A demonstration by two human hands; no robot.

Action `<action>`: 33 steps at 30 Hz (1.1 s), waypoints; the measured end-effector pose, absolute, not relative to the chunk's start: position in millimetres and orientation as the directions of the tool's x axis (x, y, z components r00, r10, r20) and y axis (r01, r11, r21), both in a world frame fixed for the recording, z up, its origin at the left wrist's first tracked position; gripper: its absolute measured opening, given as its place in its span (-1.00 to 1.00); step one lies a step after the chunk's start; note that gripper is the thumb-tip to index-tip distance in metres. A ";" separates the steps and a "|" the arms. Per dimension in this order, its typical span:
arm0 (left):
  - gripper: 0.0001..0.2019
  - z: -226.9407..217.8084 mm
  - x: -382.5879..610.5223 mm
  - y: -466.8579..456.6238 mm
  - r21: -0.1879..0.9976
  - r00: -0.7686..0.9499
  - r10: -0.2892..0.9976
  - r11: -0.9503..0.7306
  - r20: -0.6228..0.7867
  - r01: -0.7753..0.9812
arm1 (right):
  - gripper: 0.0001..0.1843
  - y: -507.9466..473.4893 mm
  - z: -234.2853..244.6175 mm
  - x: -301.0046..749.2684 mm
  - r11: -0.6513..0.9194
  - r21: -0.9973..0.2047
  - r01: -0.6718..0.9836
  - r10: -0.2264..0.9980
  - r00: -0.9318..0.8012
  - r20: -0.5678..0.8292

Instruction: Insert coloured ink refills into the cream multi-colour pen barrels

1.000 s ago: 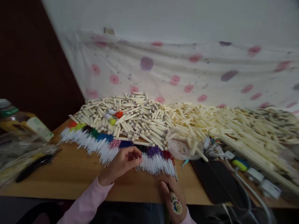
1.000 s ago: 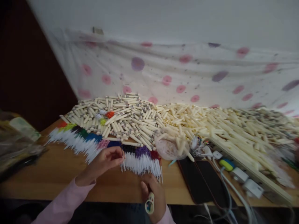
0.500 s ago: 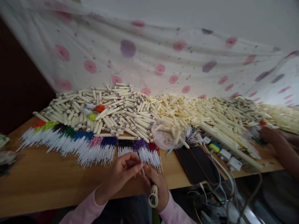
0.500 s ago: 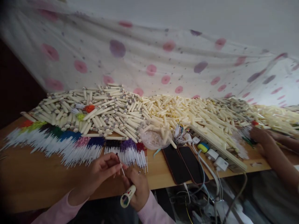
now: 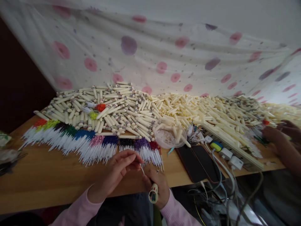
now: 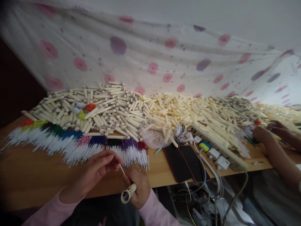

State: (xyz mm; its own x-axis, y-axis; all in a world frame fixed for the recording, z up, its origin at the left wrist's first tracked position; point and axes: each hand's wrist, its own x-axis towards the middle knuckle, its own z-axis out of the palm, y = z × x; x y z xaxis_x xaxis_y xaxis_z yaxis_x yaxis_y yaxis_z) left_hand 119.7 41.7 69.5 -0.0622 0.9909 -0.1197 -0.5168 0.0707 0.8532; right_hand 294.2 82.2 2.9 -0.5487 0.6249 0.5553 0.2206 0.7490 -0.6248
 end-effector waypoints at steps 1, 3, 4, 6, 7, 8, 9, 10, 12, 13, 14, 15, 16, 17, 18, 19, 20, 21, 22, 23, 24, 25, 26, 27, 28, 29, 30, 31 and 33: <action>-0.86 68.7 119.5 41.5 0.840 -0.057 0.992 0.068 -0.117 -0.538 | -0.67 82.2 3.7 293.9 0.747 -0.628 0.218 0.627 -0.546 0.556; -0.85 66.3 118.9 41.1 0.821 -0.045 0.993 0.063 -0.108 -0.568 | -0.66 82.2 4.7 293.5 0.741 -0.633 0.222 0.633 -0.543 0.551; -0.85 65.0 118.8 41.1 0.817 -0.043 0.993 0.064 -0.108 -0.574 | -0.66 82.1 5.0 293.4 0.740 -0.635 0.222 0.634 -0.547 0.547; -0.85 63.2 119.2 41.4 0.815 -0.045 0.992 0.067 -0.114 -0.575 | -0.67 82.1 4.8 293.5 0.740 -0.635 0.223 0.633 -0.550 0.545; -0.85 62.9 119.9 41.7 0.815 -0.048 0.992 0.071 -0.120 -0.576 | -0.67 82.2 4.5 293.6 0.740 -0.633 0.226 0.634 -0.550 0.544; -0.85 63.2 120.7 42.0 0.813 -0.053 0.990 0.075 -0.128 -0.577 | -0.67 82.4 4.0 293.9 0.741 -0.631 0.231 0.635 -0.546 0.546; -0.85 64.4 121.4 42.2 0.812 -0.059 0.989 0.079 -0.138 -0.579 | -0.67 82.6 3.3 294.1 0.738 -0.631 0.238 0.640 -0.542 0.545; -0.84 66.5 121.9 42.1 0.810 -0.067 0.987 0.082 -0.147 -0.580 | -0.67 82.9 2.7 294.4 0.733 -0.635 0.244 0.647 -0.539 0.539; -0.82 73.5 120.9 40.5 0.817 -0.098 0.983 0.072 -0.156 -0.573 | -0.69 83.3 1.6 294.7 0.705 -0.665 0.246 0.670 -0.538 0.511; -0.82 78.2 119.0 38.7 0.825 -0.126 0.981 0.048 -0.144 -0.563 | -0.71 83.3 1.4 294.6 0.683 -0.690 0.238 0.684 -0.538 0.492; -0.82 83.5 115.9 36.2 0.835 -0.163 0.980 0.009 -0.118 -0.550 | -0.74 83.1 1.5 294.5 0.656 -0.721 0.225 0.700 -0.539 0.469; -0.83 89.0 112.0 33.0 0.845 -0.207 0.975 -0.041 -0.083 -0.533 | -0.76 82.8 1.9 294.2 0.621 -0.754 0.215 0.719 -0.539 0.439; -0.84 94.2 107.6 29.1 0.854 -0.257 0.966 -0.099 -0.042 -0.512 | -0.78 82.4 2.7 293.9 0.584 -0.784 0.208 0.740 -0.534 0.409; -0.85 98.9 103.0 24.9 0.861 -0.300 0.954 -0.149 -0.005 -0.487 | -0.81 82.0 3.6 293.6 0.549 -0.809 0.211 0.762 -0.524 0.380; -0.85 102.5 98.9 20.5 0.869 -0.328 0.944 -0.180 0.021 -0.462 | -0.84 81.5 4.7 293.4 0.517 -0.826 0.225 0.785 -0.510 0.352; -0.86 105.1 95.9 16.2 0.876 -0.337 0.940 -0.200 0.045 -0.440 | -0.87 81.1 5.6 293.3 0.493 -0.835 0.245 0.805 -0.493 0.331; -0.87 106.5 94.1 12.5 0.884 -0.329 0.942 -0.206 0.063 -0.420 | -0.88 80.8 6.4 293.4 0.479 -0.837 0.265 0.819 -0.478 0.318; -0.86 106.9 93.9 9.5 0.892 -0.316 0.945 -0.210 0.082 -0.399 | -0.87 80.5 6.8 293.6 0.475 -0.834 0.279 0.825 -0.470 0.313; -0.85 106.7 95.1 7.6 0.899 -0.303 0.948 -0.215 0.098 -0.380 | -0.85 80.2 6.9 293.9 0.478 -0.830 0.287 0.825 -0.471 0.312; -0.84 106.0 97.4 6.8 0.906 -0.292 0.950 -0.217 0.111 -0.362 | -0.84 80.0 6.7 294.3 0.479 -0.828 0.291 0.823 -0.477 0.308; -0.82 105.2 100.5 7.2 0.913 -0.286 0.951 -0.216 0.116 -0.346 | -0.84 79.8 6.2 294.8 0.480 -0.826 0.295 0.820 -0.487 0.302; -0.81 104.5 103.7 8.5 0.918 -0.279 0.953 -0.214 0.121 -0.332 | -0.85 79.7 5.5 295.2 0.481 -0.824 0.300 0.817 -0.494 0.297; -0.80 104.0 106.8 10.5 0.923 -0.267 0.956 -0.209 0.122 -0.324 | -0.86 79.6 4.8 295.5 0.482 -0.820 0.309 0.816 -0.499 0.291; -0.79 103.6 109.4 12.8 0.925 -0.257 0.958 -0.206 0.124 -0.320 | -0.86 79.6 4.2 295.7 0.485 -0.815 0.318 0.815 -0.503 0.289; -0.80 103.2 111.3 15.2 0.926 -0.249 0.961 -0.201 0.123 -0.319 | -0.87 79.7 3.8 295.8 0.490 -0.809 0.325 0.813 -0.506 0.289; -0.80 102.9 112.5 17.4 0.926 -0.241 0.963 -0.200 0.124 -0.320 | -0.87 79.8 3.6 295.7 0.497 -0.803 0.328 0.809 -0.509 0.292; -0.81 102.3 113.2 19.1 0.925 -0.237 0.964 -0.199 0.124 -0.323 | -0.87 79.9 3.6 295.6 0.502 -0.800 0.329 0.806 -0.513 0.295; -0.81 101.6 113.4 20.2 0.924 -0.232 0.965 -0.197 0.123 -0.328 | -0.87 80.0 3.7 295.4 0.505 -0.798 0.330 0.804 -0.516 0.295; -0.82 99.7 113.4 21.1 0.921 -0.225 0.968 -0.188 0.115 -0.342 | -0.88 80.2 3.8 295.0 0.501 -0.796 0.339 0.807 -0.516 0.288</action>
